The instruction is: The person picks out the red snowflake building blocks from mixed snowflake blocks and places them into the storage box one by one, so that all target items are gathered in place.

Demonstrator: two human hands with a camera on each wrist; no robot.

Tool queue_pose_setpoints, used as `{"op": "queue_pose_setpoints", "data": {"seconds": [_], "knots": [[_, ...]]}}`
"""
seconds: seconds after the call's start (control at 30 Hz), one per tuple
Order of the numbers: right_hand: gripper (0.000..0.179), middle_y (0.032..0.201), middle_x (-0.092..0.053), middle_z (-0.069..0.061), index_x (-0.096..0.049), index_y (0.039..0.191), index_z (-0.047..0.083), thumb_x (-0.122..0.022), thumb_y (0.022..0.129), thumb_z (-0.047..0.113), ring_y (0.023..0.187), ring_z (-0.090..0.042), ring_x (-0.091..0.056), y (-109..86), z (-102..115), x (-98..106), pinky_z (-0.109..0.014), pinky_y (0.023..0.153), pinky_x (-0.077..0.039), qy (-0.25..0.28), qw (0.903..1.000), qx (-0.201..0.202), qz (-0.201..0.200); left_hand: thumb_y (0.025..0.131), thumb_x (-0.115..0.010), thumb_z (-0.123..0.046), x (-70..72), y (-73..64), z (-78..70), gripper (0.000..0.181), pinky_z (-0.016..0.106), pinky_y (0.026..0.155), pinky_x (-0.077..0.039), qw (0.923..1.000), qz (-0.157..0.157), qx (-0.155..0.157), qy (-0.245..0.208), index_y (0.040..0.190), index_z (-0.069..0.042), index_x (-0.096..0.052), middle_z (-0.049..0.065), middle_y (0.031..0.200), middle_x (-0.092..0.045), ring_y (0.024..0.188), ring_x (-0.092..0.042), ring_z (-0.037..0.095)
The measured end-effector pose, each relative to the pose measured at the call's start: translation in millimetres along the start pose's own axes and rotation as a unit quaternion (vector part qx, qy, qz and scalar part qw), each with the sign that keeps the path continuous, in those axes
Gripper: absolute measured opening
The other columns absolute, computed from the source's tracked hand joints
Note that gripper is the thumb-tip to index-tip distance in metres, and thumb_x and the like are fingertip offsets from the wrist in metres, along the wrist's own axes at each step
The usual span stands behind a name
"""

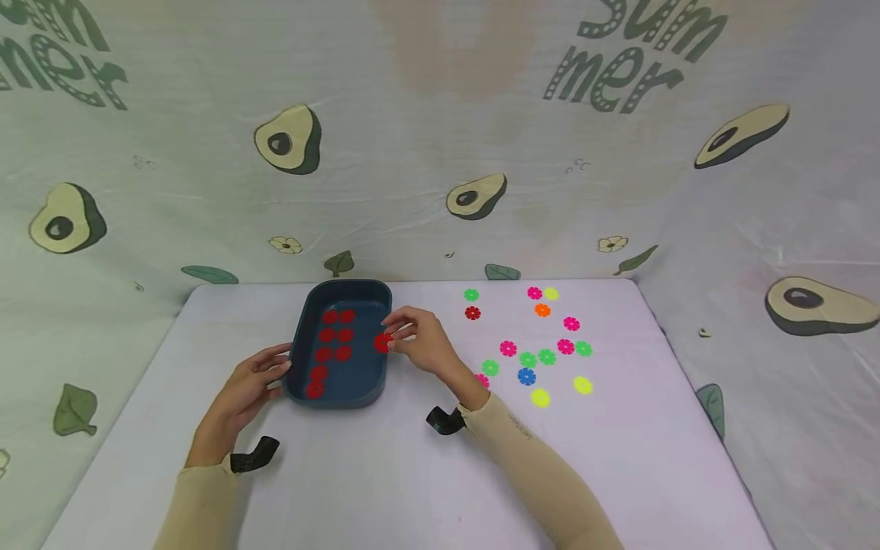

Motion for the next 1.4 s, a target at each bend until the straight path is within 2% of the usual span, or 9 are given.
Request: {"op": "queue_pose_setpoints", "data": {"seconds": [0.13, 0.37, 0.57, 0.77, 0.93, 1.07, 1.4], "knots": [[0.03, 0.113, -0.072, -0.022, -0.069, 0.121, -0.009, -0.073, 0.092, -0.012, 0.095, -0.03, -0.073, 9.4, 5.6, -12.4, -0.027, 0.08, -0.06, -0.007, 0.9995, 0.012, 0.029, 0.109, -0.058, -0.007, -1.6, 0.0, -0.5, 0.056, 0.025, 0.076, -0.056, 1.0, -0.003, 0.004, -0.008, 0.161, 0.002, -0.037, -0.003, 0.114, -0.054, 0.093, -0.058, 0.006], [0.029, 0.108, -0.072, -0.021, -0.07, 0.119, -0.008, -0.074, 0.09, -0.013, 0.089, -0.025, -0.073, 25.8, 17.3, -33.5, -0.028, 0.079, -0.059, -0.062, 0.9932, 0.023, 0.096, 0.109, -0.058, -0.008, -1.9, -0.6, -1.1, 0.056, 0.026, 0.075, -0.054, 1.0, -0.005, 0.003, 0.005, 0.161, 0.001, -0.038, -0.002, 0.118, -0.054, 0.094, -0.057, 0.006], [0.029, 0.107, -0.072, -0.019, -0.072, 0.117, -0.007, -0.072, 0.089, -0.016, 0.09, -0.024, -0.071, 41.9, 27.1, -47.9, -0.027, 0.08, -0.059, -0.084, 0.9853, 0.002, 0.149, 0.109, -0.058, -0.007, -3.4, 0.1, -2.3, 0.055, 0.026, 0.074, -0.054, 0.9999, -0.007, 0.004, 0.007, 0.161, 0.0, -0.039, -0.003, 0.117, -0.054, 0.093, -0.057, 0.005], [0.03, 0.1, -0.071, -0.013, -0.073, 0.117, -0.005, -0.073, 0.089, -0.015, 0.081, -0.02, -0.07, 60.0, 33.6, -61.6, -0.026, 0.074, -0.059, -0.129, 0.9703, -0.032, 0.202, 0.109, -0.057, -0.006, -4.0, -1.4, -4.0, 0.054, 0.025, 0.072, -0.053, 0.9999, -0.011, 0.006, 0.004, 0.16, 0.001, -0.039, -0.002, 0.115, -0.054, 0.092, -0.056, 0.006], [0.031, 0.094, -0.071, -0.01, -0.075, 0.114, -0.002, -0.075, 0.086, -0.016, 0.076, -0.015, -0.067, 70.8, 34.7, -71.9, -0.023, 0.069, -0.055, -0.17, 0.9534, -0.055, 0.243, 0.11, -0.057, -0.007, -3.3, -1.9, -4.1, 0.054, 0.026, 0.073, -0.053, 0.9999, -0.012, 0.009, 0.008, 0.161, -0.001, -0.039, -0.001, 0.118, -0.054, 0.094, -0.056, 0.007], [0.033, 0.088, -0.071, -0.007, -0.076, 0.112, -0.002, -0.077, 0.083, -0.018, 0.074, -0.013, -0.062, 77.7, 35.0, -77.2, -0.023, 0.067, -0.052, -0.201, 0.9413, -0.064, 0.264, 0.11, -0.057, -0.007, -2.9, -1.3, -3.7, 0.054, 0.026, 0.073, -0.052, 0.9998, -0.013, 0.011, 0.013, 0.16, -0.001, -0.04, -0.001, 0.118, -0.054, 0.094, -0.054, 0.007], [0.034, 0.08, -0.065, -0.001, -0.075, 0.111, -0.002, -0.075, 0.083, -0.021, 0.071, -0.013, -0.06, 91.9, 26.2, -89.0, -0.023, 0.065, -0.053, -0.23, 0.9212, -0.114, 0.293, 0.11, -0.056, -0.006, -2.0, -0.2, -3.3, 0.053, 0.026, 0.074, -0.053, 0.9999, -0.012, 0.006, 0.007, 0.16, 0.001, -0.04, 0.0, 0.117, -0.054, 0.093, -0.056, 0.006]]}}
Point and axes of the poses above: each hand's wrist, its own y-axis towards the middle knuckle, its own x-axis out of the back of the hand, z = x × y, the point moved 2 cm from there along y, towards the middle knuckle
